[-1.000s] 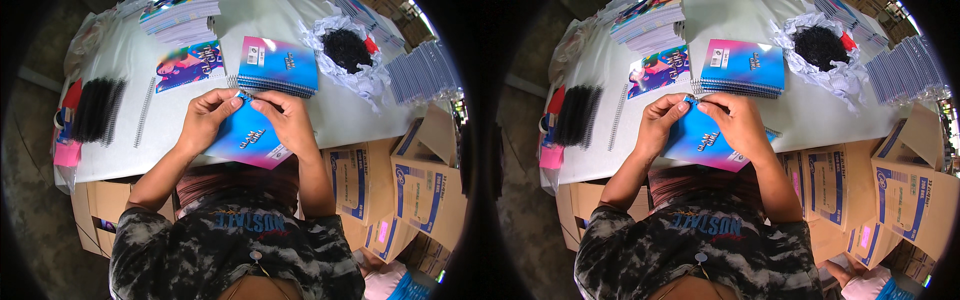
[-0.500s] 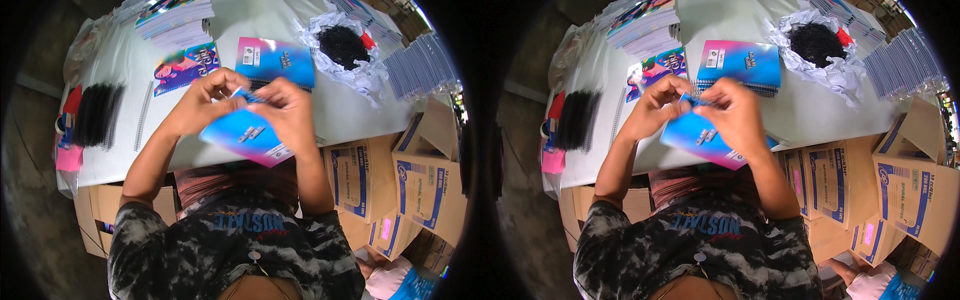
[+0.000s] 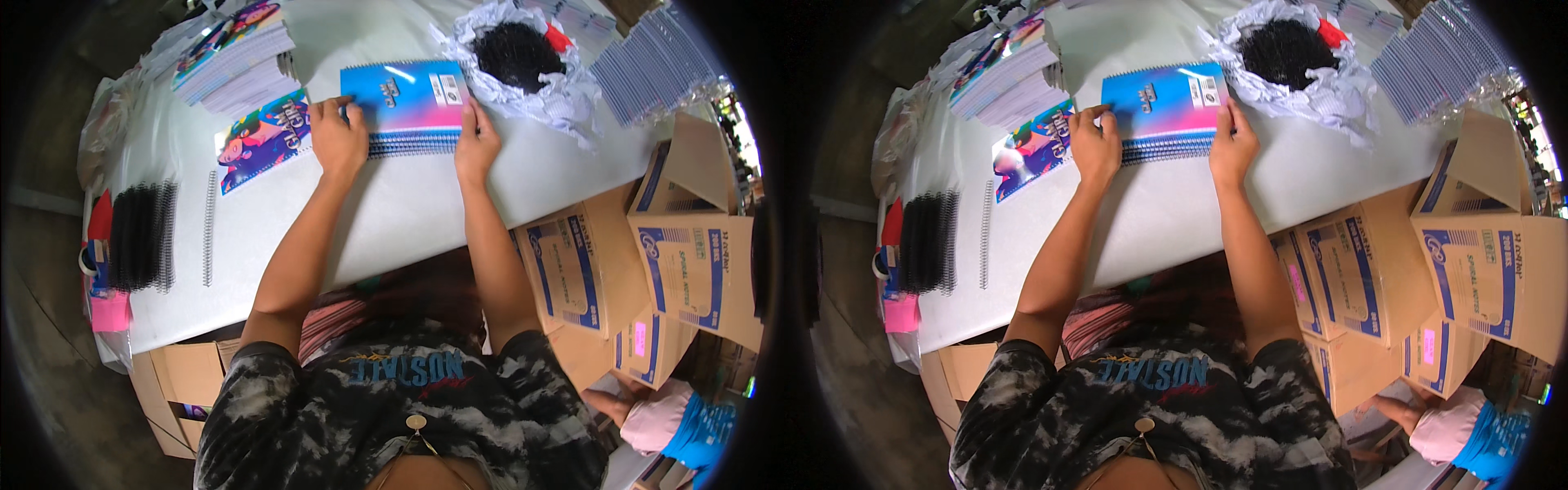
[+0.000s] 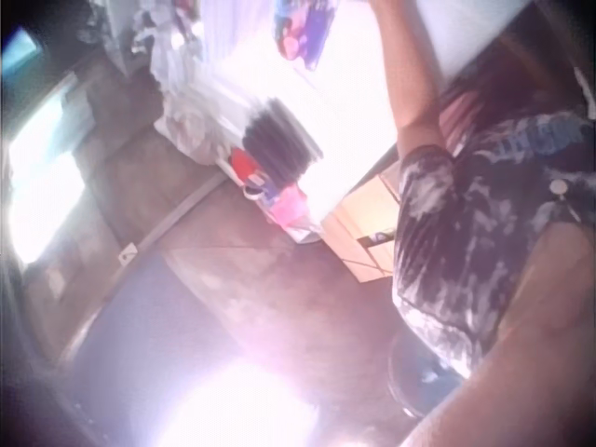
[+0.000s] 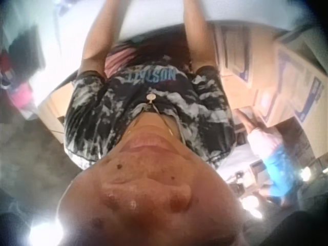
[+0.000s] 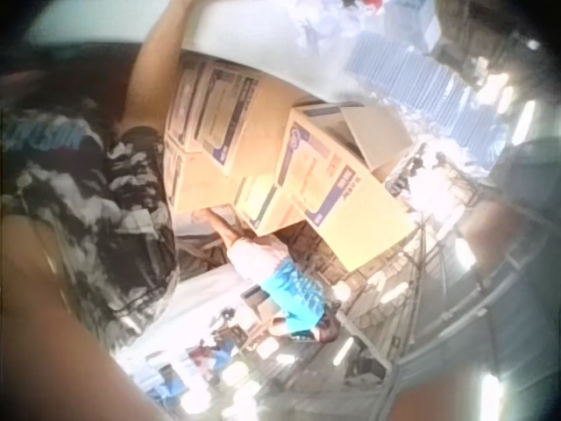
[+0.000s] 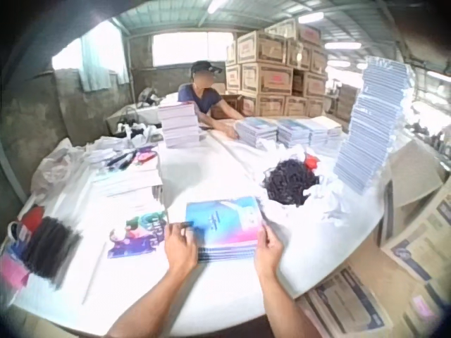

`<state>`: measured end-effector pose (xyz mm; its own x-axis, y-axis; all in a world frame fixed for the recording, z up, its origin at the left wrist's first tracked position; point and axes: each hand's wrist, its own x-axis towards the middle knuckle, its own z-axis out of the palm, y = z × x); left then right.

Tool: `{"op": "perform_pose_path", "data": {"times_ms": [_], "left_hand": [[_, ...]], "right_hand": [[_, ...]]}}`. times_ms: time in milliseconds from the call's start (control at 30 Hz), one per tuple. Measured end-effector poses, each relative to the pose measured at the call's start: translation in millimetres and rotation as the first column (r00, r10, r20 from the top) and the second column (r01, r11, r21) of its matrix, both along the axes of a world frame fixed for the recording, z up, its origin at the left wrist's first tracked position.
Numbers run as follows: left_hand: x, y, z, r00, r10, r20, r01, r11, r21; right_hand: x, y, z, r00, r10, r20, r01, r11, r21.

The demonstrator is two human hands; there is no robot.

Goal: The person repeatedly picks up a notebook cover and a metal spiral binding, inserts the spiral into the cover, and places the assembled notebook into a stack. The process is repeated for multiple units.

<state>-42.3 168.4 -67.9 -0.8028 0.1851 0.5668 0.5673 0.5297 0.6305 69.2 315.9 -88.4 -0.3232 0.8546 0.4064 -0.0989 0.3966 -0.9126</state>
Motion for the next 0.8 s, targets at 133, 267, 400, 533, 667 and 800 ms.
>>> {"op": "perform_pose_path", "data": {"times_ms": [133, 267, 400, 533, 667, 800], "left_hand": [[3, -8, 9, 0.966, -0.08, 0.245, 0.07, 0.996, 0.046], [-14, -36, 30, 0.991, -0.133, -0.002, 0.129, 0.967, -0.222], [-48, -114, 28, 0.945, -0.187, 0.268, 0.321, 0.683, -0.656], [-42, -151, -6, 0.94, -0.336, -0.066, 0.221, 0.743, -0.631], [-25, -147, 23, 0.945, -0.305, 0.117, 0.3, 0.668, -0.681], [16, -168, 27, 0.887, -0.454, 0.091, 0.409, 0.676, -0.613]], "right_hand": [[-1, 0, -1, 0.992, -0.127, 0.022, 0.125, 0.988, 0.089], [12, 0, 5, 0.976, -0.164, 0.142, 0.123, 0.958, 0.26], [19, -2, 6, 0.967, -0.234, 0.104, 0.167, 0.884, 0.436], [11, -26, 22, 0.968, -0.229, -0.102, 0.249, 0.833, 0.494], [9, -70, 36, 0.977, 0.095, -0.19, 0.028, 0.829, 0.559], [32, -120, 35, 0.86, 0.511, 0.009, -0.457, 0.76, 0.462]]}}
